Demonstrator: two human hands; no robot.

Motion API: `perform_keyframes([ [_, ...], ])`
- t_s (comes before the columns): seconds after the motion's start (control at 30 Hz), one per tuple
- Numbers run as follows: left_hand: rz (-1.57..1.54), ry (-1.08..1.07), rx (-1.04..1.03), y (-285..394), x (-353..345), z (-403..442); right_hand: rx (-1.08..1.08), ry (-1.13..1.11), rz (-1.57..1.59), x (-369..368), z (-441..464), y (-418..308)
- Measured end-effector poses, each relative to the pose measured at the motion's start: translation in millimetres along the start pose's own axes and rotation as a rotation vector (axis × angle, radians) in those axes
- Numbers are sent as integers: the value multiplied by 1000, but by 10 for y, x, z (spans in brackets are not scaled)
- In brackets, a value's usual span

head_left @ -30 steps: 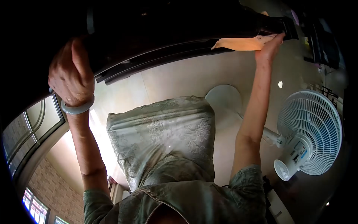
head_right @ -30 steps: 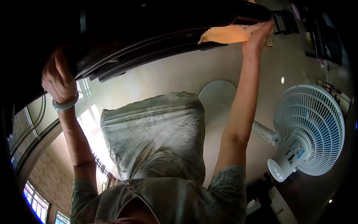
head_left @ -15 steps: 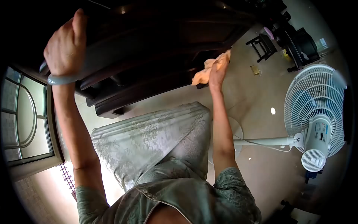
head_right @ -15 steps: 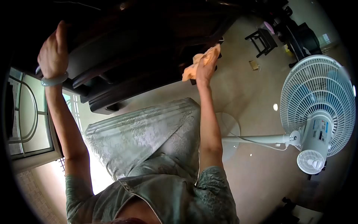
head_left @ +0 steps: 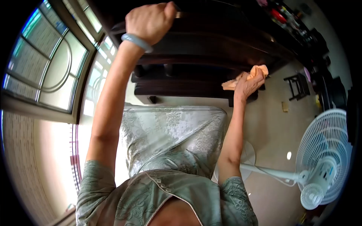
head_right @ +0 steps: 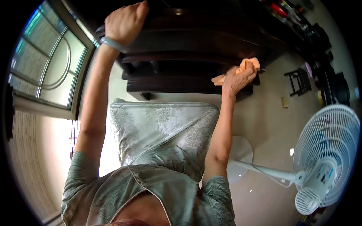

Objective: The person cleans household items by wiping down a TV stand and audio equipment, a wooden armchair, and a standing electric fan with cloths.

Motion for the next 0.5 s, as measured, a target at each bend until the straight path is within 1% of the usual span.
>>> perform_keyframes([
  [0.03, -45, 263, -69, 50, -6, -30, 2, -1, -50, -34, -109, -50],
  [0.07, -10, 228, -50, 53, -25, -30, 67, -25, -116, -86, -205, -87],
  [0.13, -47, 263, -125, 180, -31, 23, 238, -16, -129, -106, -386, -412],
  [0.2, -144, 280, -183, 179, -26, 19, 276, -62, -89, -170, -553, -713],
  [0.3, -70, 301, -149, 179, -49, 33, 331, -192, 74, -345, -845, -1178],
  [0.33, -58, 293, -151, 180, -42, 32, 380, -213, 101, -375, -940, -1379],
  [0.37, -80, 331, -159, 169, -40, 23, 425, -236, 95, -444, -1059, -1554],
  [0.43, -74, 331, -142, 155, -55, 24, 546, -237, 229, -597, -1224, -1932],
  [0.47, -78, 331, -134, 138, -60, 18, 626, -274, 311, -647, -1257, -2155],
  [0.5, -65, 321, -124, 130, -57, 10, 659, -269, 363, -708, -1338, -2353],
])
Point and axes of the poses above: each hand's wrist, its own z-axis towards the middle knuckle, its own x-axis out of the back of the hand, y = z × x, the point moved 3 cm from there along z, towards the middle knuckle, and after that the axes turned 1 degree about x, right-handed, at the moved point
